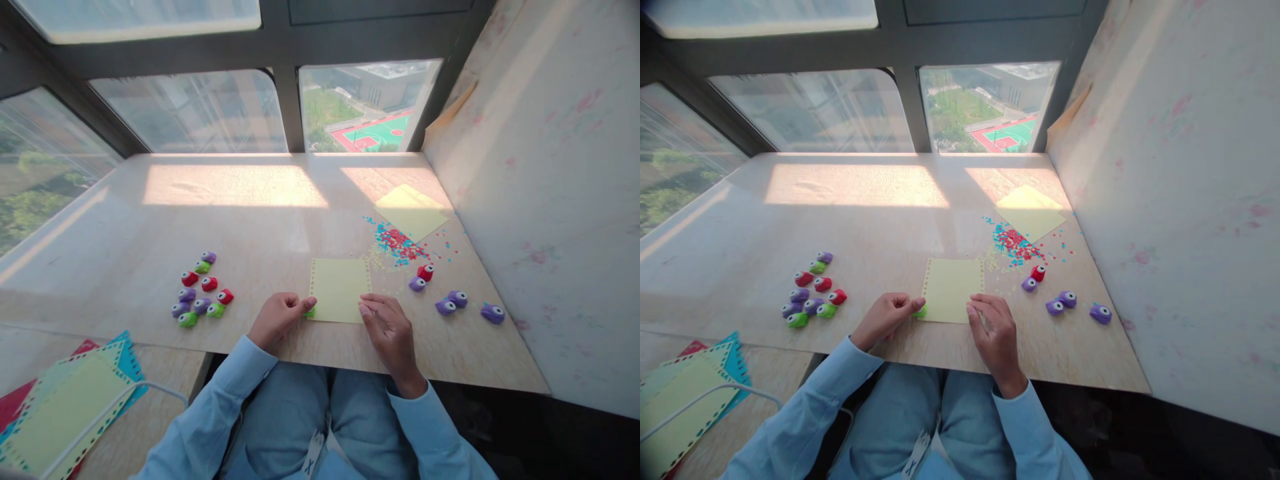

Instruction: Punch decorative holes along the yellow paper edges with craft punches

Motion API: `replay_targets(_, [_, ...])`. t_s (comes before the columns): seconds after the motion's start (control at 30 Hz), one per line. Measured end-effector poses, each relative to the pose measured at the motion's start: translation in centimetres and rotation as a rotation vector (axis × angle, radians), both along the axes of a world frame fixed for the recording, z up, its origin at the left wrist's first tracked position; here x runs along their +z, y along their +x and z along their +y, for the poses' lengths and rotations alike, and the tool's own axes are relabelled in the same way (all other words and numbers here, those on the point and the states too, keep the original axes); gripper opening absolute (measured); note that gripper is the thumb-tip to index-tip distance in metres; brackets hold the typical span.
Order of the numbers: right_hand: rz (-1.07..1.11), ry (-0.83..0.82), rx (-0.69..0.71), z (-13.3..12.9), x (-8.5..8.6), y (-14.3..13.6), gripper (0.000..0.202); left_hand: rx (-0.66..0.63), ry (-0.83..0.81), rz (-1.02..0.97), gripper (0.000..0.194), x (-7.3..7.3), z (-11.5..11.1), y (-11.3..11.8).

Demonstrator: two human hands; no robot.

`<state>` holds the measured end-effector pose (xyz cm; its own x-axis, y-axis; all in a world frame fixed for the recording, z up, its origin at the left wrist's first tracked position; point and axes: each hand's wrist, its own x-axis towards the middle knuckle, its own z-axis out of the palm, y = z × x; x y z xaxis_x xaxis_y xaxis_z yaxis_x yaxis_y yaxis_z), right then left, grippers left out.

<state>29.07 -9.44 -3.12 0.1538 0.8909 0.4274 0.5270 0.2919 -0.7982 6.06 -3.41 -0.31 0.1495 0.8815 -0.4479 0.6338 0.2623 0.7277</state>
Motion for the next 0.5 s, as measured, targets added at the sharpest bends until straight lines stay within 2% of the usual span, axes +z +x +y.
replay_targets(0.1, [0.009, -0.001, -0.003, 0.0, 0.0, 0.0, 0.012, -0.051, -0.016, 0.04, 0.057, 0.2, 0.2, 0.2])
replay_targets(0.23, [0.025, -0.011, -0.016, 0.0, -0.1, 0.0, 0.013, -0.205, -0.084, 0.162, 0.053, 1.1, 0.9, 0.8])
replay_targets(0.3, [0.032, -0.015, -0.023, 0.0, -0.1, 0.0, 0.014, -0.324, -0.049, 0.305, 0.054, 1.6, 1.5, 1.1])
replay_targets(0.43, [0.044, -0.017, -0.028, 0.1, -0.1, 0.0, 0.015, -0.648, 0.035, 0.602, 0.049, 2.1, 2.4, 1.6])
replay_targets(0.5, [0.051, -0.017, -0.03, 0.1, -0.2, 0.0, 0.016, -0.732, 0.051, 0.664, 0.042, 2.3, 2.6, 1.7])
